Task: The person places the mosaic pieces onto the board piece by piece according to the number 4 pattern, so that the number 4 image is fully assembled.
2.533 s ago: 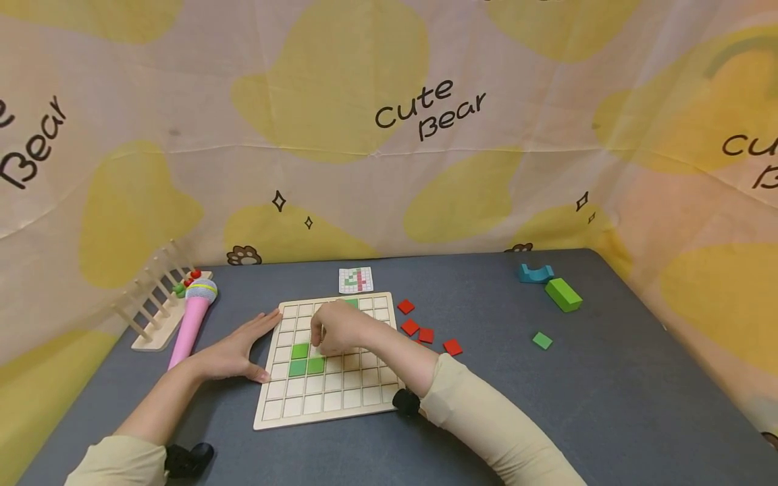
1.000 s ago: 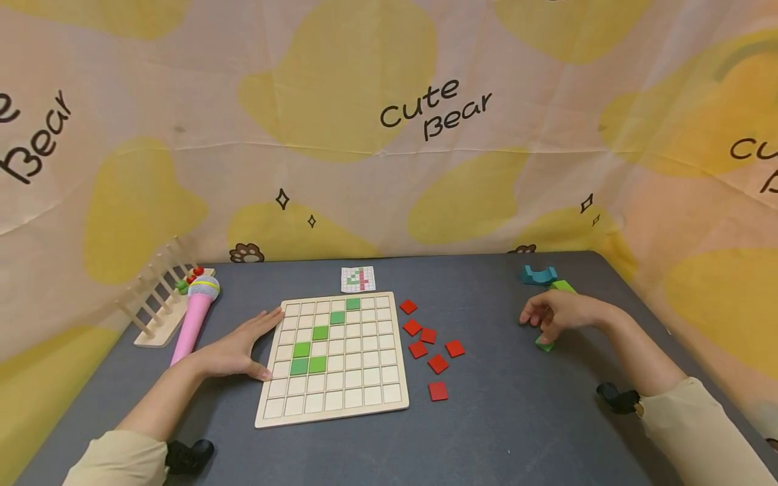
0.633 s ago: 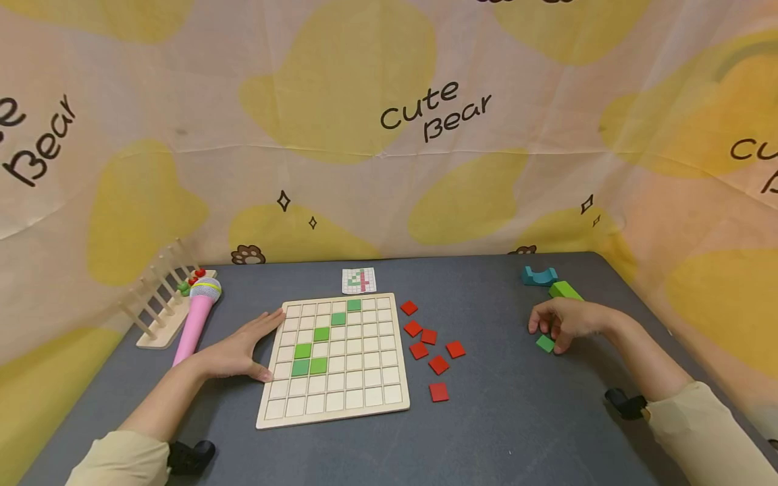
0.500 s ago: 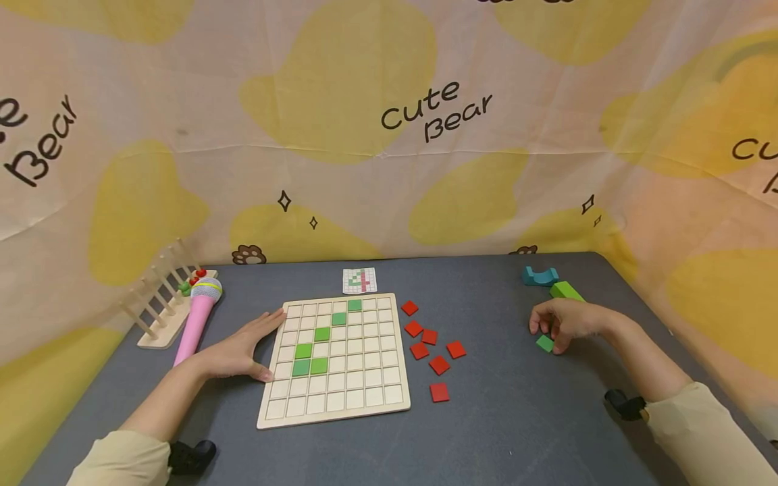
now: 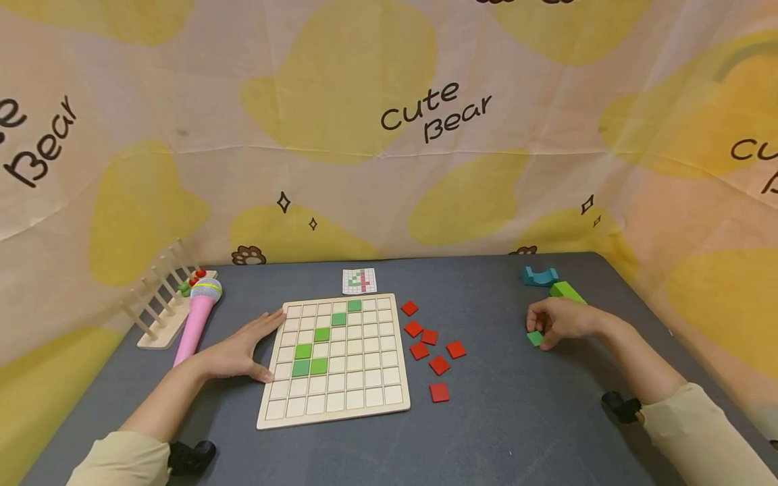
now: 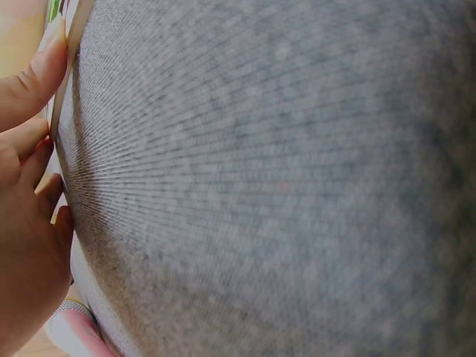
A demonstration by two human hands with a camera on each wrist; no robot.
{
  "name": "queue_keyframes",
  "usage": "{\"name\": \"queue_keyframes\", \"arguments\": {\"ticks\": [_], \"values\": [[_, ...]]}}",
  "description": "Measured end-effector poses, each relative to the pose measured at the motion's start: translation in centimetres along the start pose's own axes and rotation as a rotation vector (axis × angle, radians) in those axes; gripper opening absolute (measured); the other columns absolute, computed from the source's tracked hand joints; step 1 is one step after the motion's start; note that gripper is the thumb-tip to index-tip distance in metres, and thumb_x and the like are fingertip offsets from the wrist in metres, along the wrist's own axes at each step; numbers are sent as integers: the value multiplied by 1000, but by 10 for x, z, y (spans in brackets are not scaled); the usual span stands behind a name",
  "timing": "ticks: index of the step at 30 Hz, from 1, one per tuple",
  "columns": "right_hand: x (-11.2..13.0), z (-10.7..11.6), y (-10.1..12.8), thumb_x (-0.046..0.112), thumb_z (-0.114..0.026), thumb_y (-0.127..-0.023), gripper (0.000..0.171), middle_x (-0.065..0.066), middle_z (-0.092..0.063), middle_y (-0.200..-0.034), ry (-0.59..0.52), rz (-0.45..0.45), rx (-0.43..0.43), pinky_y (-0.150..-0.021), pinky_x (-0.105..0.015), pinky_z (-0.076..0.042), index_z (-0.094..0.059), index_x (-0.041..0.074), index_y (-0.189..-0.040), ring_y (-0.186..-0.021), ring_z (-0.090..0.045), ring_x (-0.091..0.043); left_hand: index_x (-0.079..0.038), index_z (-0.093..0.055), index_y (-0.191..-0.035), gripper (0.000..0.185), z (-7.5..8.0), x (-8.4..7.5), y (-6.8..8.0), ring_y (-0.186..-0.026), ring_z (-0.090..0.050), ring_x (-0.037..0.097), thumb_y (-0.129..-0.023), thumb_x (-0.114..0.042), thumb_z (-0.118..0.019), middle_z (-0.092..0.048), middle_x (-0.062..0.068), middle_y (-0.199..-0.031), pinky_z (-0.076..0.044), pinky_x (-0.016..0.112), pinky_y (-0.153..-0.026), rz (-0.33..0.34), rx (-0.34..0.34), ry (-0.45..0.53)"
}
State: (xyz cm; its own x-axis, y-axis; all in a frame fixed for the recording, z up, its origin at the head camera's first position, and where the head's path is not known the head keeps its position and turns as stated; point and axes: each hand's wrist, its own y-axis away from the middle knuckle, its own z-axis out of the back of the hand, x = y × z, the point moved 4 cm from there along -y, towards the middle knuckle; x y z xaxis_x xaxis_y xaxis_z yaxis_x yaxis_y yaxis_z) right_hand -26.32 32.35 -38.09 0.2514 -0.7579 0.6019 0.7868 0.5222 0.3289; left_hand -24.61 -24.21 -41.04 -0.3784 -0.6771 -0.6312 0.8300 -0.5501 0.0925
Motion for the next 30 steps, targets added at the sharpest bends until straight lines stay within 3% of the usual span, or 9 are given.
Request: {"name": "queue_keyframes", "arguments": {"ticks": [9, 19, 30], "values": [[12, 0, -7, 10, -76, -81, 18, -1, -59, -80, 54, 46, -38, -62, -21, -46, -61, 7, -90, -69, -52, -6, 4, -24, -154, 115, 0, 1, 0, -147, -7, 60, -63, -31, -85, -16, 28, -163, -11, 75, -110, 4, 2, 0], [41, -14, -26, 10, -71, -86, 11, -2, -64, -82, 12, 116, -95, -64, -22, -48, -67, 12, -96, -72, -55, -8, 5, -25, -153, 115, 0, -1, 0, -147, -6, 60, -63, -31, -85, -16, 30, -162, -10, 75, -110, 2, 8, 9], [89, -41, -50, 12, -73, -87, 11, -2, -69, -87, -67, 188, -179, -68, -23, -53, -69, 14, -97, -78, -61, -9, 4, -24, -154, 115, 0, 0, 1, -147, -6, 59, -63, -31, -85, -15, 29, -163, -10, 75, -111, 17, 5, 4]]}}
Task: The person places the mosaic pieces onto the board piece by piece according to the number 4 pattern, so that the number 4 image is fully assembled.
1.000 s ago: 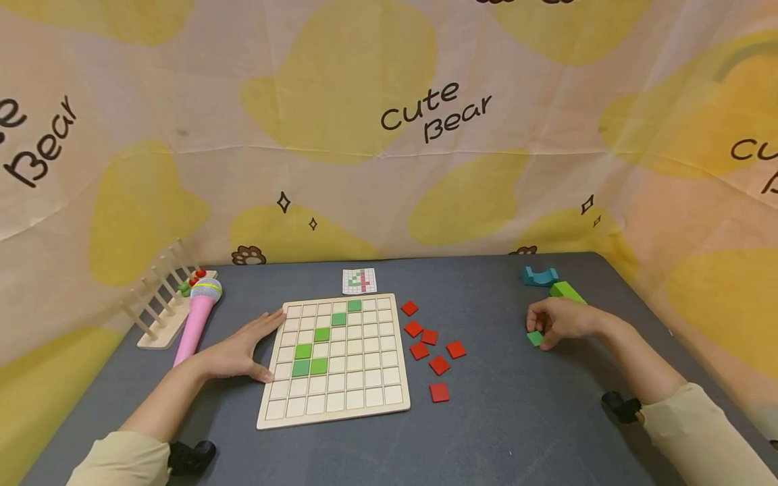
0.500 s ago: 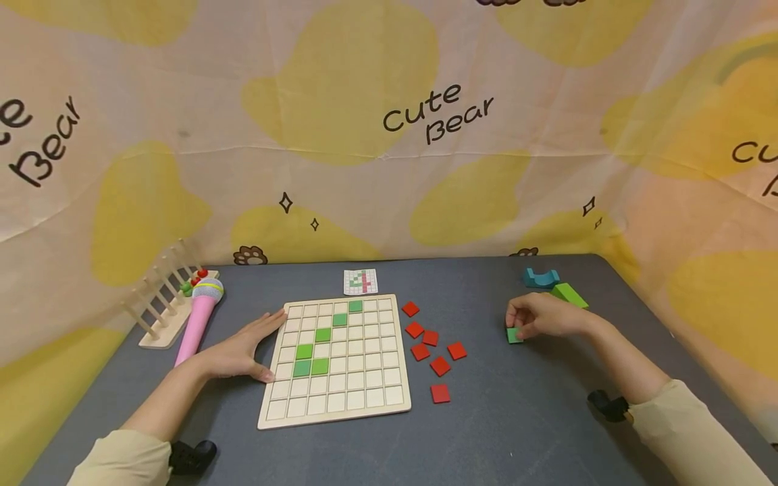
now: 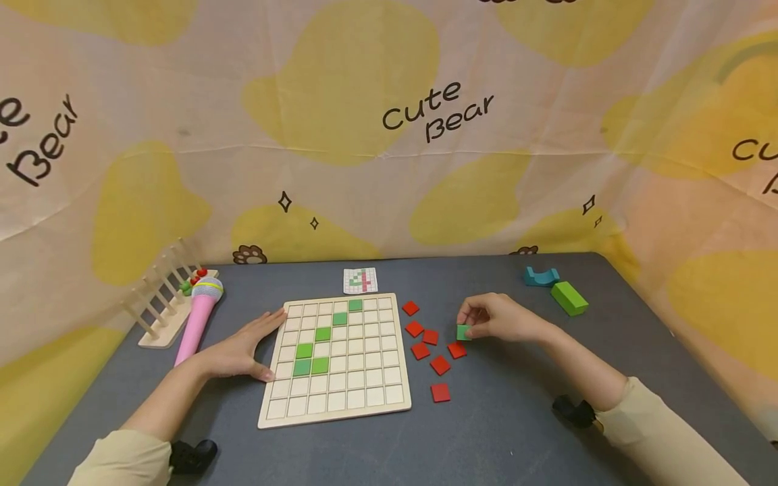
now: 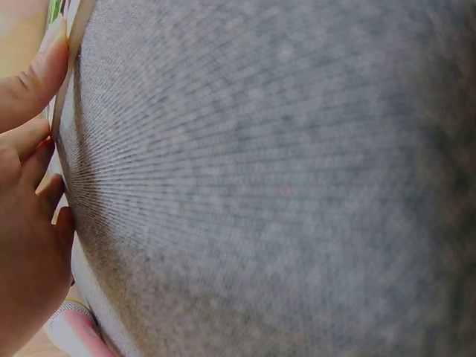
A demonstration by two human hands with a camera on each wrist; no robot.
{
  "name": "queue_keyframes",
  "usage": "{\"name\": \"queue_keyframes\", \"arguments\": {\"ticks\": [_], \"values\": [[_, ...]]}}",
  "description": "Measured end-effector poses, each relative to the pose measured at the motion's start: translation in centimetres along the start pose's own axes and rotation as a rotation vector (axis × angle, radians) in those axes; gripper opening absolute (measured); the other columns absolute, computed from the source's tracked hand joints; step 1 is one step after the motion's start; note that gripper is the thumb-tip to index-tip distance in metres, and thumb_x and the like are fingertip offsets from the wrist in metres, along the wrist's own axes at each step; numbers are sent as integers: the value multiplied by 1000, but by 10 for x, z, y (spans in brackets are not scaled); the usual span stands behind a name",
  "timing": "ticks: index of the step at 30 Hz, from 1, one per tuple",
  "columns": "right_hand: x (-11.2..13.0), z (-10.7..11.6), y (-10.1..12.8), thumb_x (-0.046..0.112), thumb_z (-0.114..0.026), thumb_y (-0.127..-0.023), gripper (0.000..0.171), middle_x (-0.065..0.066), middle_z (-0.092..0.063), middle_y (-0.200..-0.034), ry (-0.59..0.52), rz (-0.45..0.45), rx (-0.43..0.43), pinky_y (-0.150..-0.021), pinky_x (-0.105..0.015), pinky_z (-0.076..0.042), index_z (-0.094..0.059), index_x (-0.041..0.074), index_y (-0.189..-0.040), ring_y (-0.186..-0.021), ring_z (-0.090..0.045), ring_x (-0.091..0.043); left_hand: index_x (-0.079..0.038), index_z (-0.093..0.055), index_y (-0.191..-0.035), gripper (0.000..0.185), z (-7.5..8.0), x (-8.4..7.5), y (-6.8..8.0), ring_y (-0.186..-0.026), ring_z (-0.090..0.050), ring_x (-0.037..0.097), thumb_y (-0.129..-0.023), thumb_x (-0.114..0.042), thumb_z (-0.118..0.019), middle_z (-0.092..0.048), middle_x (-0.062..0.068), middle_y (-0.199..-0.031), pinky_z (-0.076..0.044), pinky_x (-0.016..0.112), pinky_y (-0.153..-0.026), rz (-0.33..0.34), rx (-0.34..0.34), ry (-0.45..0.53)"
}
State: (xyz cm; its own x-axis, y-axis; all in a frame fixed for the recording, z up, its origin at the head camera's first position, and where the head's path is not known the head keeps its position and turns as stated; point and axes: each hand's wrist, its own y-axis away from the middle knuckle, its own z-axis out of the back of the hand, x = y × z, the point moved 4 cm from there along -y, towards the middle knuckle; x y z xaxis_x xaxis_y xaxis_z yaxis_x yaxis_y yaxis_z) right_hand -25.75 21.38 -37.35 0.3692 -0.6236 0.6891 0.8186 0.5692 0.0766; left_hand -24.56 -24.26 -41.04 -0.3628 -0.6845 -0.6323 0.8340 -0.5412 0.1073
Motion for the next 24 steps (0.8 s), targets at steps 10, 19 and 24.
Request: {"name": "queue_keyframes", "arguments": {"ticks": [10, 19, 24], "values": [[54, -29, -29, 13, -73, -86, 15, 6, -69, -89, -12, 45, -9, -77, -24, -54, -68, 21, -97, -82, -64, -10, 5, -23, -154, 115, 3, -2, 2, -147, -5, 60, -63, -29, -85, -14, 30, -163, -9, 75, -110, 3, -4, 12], [92, -46, -59, 13, -73, -86, 18, 4, -66, -87, -34, 125, 0, -72, -23, -52, -70, 20, -102, -75, -63, -10, 5, -25, -153, 114, 0, -2, 1, -146, -7, 60, -62, -29, -85, -17, 30, -162, -11, 74, -110, -11, -12, -3], [106, -54, -76, 10, -70, -87, 18, 3, -66, -87, -46, 151, 10, -73, -24, -54, -71, 20, -103, -76, -66, -11, 4, -25, -154, 114, -1, -2, 0, -147, -7, 59, -63, -29, -85, -17, 28, -163, -11, 74, -111, -4, -12, -1]]}}
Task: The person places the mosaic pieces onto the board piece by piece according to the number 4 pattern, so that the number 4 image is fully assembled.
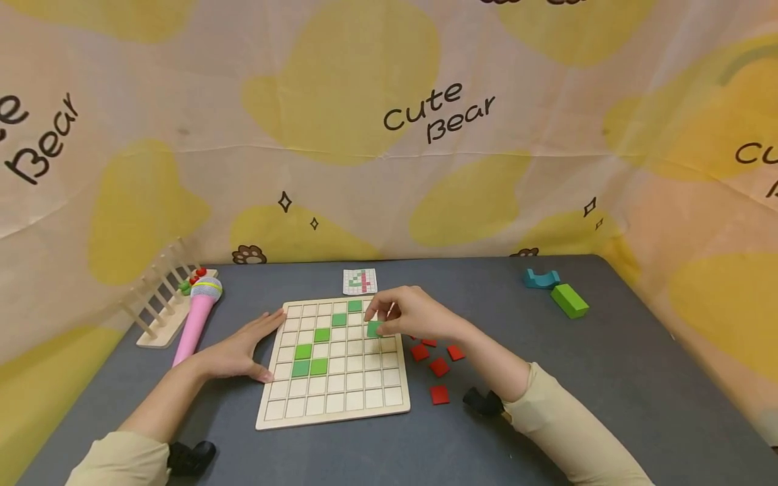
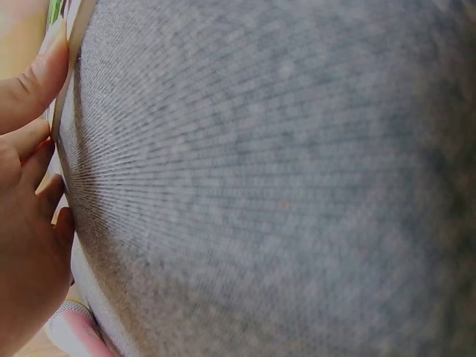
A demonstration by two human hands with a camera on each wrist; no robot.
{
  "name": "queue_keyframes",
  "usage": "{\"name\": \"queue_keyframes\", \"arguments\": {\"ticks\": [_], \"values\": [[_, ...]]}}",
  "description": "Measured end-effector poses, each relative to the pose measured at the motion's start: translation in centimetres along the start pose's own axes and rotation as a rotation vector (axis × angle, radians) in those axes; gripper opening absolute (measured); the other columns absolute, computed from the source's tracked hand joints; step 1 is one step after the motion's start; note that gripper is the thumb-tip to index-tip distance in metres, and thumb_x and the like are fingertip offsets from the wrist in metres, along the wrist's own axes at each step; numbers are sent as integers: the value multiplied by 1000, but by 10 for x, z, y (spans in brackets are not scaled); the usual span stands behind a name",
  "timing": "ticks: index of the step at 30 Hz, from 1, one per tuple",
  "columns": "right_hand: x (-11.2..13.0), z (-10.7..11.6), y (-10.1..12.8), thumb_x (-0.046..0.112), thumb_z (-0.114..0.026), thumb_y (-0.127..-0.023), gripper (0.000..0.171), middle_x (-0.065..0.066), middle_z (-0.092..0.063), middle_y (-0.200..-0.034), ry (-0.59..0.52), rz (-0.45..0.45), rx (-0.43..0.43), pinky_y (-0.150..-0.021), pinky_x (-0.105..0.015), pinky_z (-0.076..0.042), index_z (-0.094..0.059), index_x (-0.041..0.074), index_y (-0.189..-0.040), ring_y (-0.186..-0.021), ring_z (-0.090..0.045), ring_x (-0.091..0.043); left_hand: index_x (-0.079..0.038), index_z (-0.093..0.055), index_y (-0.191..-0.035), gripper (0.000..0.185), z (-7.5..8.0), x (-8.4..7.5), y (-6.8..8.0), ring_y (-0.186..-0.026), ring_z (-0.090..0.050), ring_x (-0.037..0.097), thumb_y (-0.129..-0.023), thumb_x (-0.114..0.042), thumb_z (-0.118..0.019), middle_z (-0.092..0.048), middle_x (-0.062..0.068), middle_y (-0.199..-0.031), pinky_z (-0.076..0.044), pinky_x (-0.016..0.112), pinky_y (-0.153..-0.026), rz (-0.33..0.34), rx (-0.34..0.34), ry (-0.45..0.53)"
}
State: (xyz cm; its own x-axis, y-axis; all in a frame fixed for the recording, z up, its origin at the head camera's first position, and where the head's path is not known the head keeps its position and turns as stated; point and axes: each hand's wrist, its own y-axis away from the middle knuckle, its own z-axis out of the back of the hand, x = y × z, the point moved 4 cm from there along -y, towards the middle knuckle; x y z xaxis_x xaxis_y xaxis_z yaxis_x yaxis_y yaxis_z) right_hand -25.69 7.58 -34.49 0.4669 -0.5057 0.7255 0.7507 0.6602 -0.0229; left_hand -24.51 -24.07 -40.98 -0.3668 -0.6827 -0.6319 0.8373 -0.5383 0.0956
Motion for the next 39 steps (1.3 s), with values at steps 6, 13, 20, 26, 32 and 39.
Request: {"name": "queue_keyframes", "arguments": {"ticks": [6, 13, 20, 26, 32, 39], "values": [[12, -13, -19, 8, -71, -85, 18, 0, -65, -87, -51, 4, 35, -73, -25, -54, -72, 17, -101, -78, -69, -15, 4, -25, -154, 114, 0, 0, 0, -147, -7, 59, -63, -28, -85, -16, 28, -163, -11, 74, -110, -1, 3, 10], [27, -27, -35, 7, -72, -84, 18, 0, -69, -87, -80, 18, 39, -73, -21, -52, -72, 16, -100, -78, -70, -14, 4, -25, -154, 114, 1, 0, 1, -147, -6, 60, -63, -28, -85, -15, 29, -163, -10, 75, -110, 5, 5, 14], [35, -36, -49, 2, -65, -88, 16, -8, -68, -89, -206, 23, 69, -77, -33, -59, -71, 10, -102, -87, -75, -35, 4, -24, -154, 114, 0, 0, 0, -147, -6, 60, -63, -29, -85, -15, 29, -163, -11, 75, -110, 10, 10, 12], [37, -43, -61, 1, -65, -87, 16, -6, -69, -89, -232, -11, 59, -80, -36, -60, -70, 10, -99, -86, -73, -32, 4, -23, -154, 114, 1, -1, -1, -147, -4, 60, -64, -29, -85, -14, 28, -164, -9, 76, -110, 15, 21, 15], [38, -50, -70, 1, -66, -86, 13, -3, -70, -85, -229, -29, 52, -80, -40, -61, -70, 10, -96, -79, -72, -25, 3, -23, -155, 114, 2, 2, -1, -147, -5, 60, -64, -29, -85, -14, 28, -163, -9, 76, -110, 13, 22, 3], [31, -53, -74, 4, -70, -85, 11, 1, -67, -77, -239, -103, 83, -73, -30, -58, -70, 11, -93, -84, -72, -36, 3, -24, -154, 113, 1, 0, -1, -147, -6, 60, -64, -29, -84, -15, 28, -163, -10, 76, -110, 8, 14, -4]]}}
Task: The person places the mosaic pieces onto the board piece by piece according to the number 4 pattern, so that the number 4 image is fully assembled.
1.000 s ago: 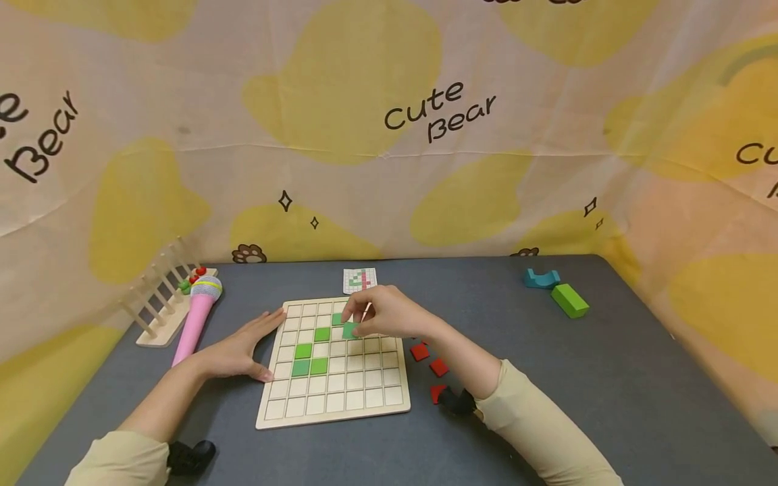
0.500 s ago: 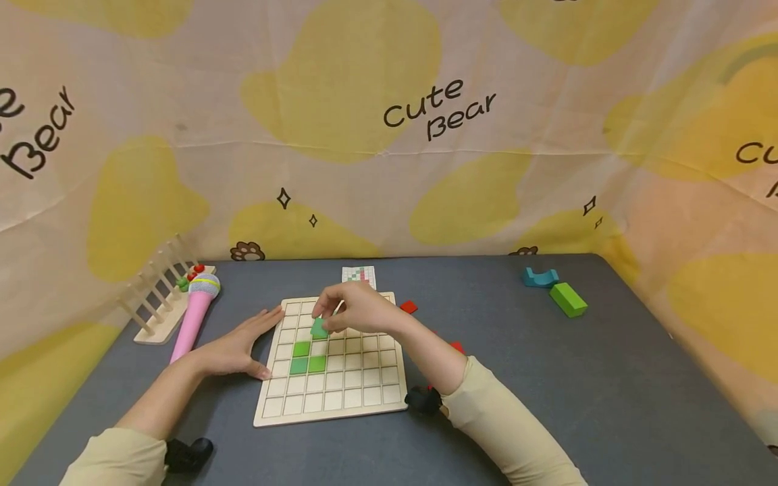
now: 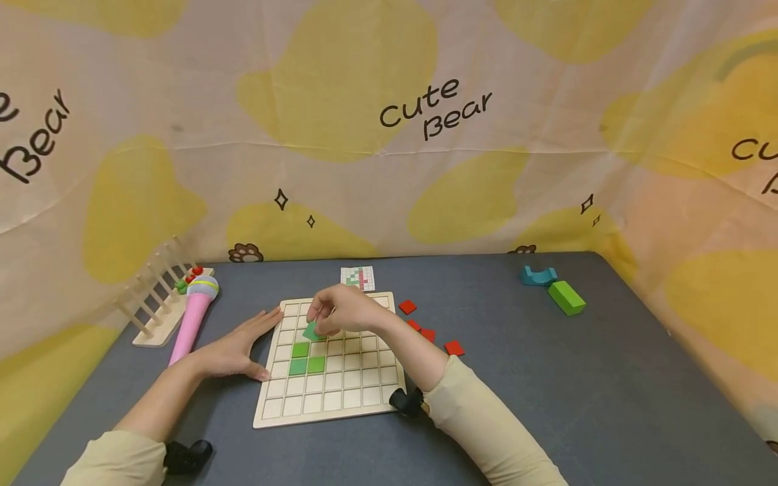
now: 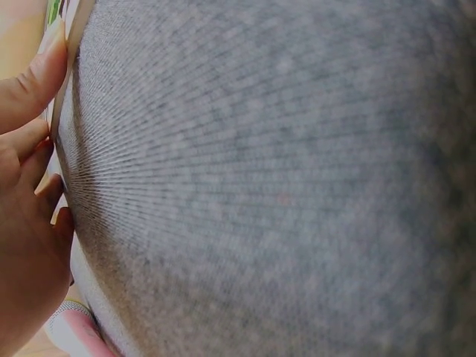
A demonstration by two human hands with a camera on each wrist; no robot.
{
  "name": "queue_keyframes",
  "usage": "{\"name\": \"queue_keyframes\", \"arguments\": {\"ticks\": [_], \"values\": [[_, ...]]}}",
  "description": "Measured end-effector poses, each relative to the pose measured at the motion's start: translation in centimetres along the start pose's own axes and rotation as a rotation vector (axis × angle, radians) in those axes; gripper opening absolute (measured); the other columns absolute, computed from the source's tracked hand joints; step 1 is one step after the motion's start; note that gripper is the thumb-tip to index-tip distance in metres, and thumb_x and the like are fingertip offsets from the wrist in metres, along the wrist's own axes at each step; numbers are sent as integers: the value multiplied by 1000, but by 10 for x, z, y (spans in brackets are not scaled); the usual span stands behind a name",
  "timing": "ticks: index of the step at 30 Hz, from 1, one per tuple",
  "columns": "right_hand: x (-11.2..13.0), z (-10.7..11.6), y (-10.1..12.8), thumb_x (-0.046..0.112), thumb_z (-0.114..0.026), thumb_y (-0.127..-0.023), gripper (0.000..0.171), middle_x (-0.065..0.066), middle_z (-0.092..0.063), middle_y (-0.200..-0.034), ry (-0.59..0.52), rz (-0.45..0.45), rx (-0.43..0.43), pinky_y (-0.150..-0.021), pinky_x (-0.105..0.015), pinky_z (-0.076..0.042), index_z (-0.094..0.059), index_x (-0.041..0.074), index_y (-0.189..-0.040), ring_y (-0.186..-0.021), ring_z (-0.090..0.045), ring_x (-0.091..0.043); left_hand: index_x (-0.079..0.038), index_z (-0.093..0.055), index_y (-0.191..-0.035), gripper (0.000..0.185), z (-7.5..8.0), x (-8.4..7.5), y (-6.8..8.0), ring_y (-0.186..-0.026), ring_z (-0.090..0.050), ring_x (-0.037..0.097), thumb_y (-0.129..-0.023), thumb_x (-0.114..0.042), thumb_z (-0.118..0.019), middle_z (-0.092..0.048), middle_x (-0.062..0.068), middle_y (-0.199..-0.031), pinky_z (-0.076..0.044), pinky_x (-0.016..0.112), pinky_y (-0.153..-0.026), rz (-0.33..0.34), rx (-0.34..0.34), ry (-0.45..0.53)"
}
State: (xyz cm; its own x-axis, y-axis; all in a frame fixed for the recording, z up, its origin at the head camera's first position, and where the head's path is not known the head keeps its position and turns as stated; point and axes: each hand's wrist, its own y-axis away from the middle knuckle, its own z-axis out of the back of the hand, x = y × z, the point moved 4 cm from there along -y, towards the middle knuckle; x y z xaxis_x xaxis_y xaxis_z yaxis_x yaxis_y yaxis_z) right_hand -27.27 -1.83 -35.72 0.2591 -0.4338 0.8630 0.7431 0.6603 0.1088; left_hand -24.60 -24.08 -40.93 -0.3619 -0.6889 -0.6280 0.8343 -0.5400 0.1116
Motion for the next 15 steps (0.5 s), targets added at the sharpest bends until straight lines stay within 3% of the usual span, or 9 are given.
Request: {"name": "queue_keyframes", "arguments": {"ticks": [6, 12, 15], "values": [[-10, -3, -4, 6, -72, -83, 9, 4, -65, -68, 56, -46, 71, -62, -26, -47, -71, 10, -91, -62, -58, -18, 3, -24, -154, 114, -1, 0, 0, -147, -6, 60, -64, -29, -84, -15, 28, -164, -10, 75, -110, 2, -3, 8], [-19, -7, -3, 0, -71, -81, 10, 1, -67, -73, 130, -124, 192, -60, -23, -52, -73, 7, -88, -62, -61, -12, 5, -25, -154, 113, -1, 0, 0, -146, -7, 60, -63, -29, -84, -16, 29, -163, -11, 75, -110, -7, -7, 0], [-20, -8, -1, -2, -72, -81, 10, 0, -67, -74, 155, -151, 214, -60, -22, -52, -74, 5, -87, -62, -60, -11, 5, -25, -154, 113, 0, 1, -1, -146, -7, 60, -63, -29, -84, -15, 29, -163, -11, 75, -110, -8, -4, -2]]}}
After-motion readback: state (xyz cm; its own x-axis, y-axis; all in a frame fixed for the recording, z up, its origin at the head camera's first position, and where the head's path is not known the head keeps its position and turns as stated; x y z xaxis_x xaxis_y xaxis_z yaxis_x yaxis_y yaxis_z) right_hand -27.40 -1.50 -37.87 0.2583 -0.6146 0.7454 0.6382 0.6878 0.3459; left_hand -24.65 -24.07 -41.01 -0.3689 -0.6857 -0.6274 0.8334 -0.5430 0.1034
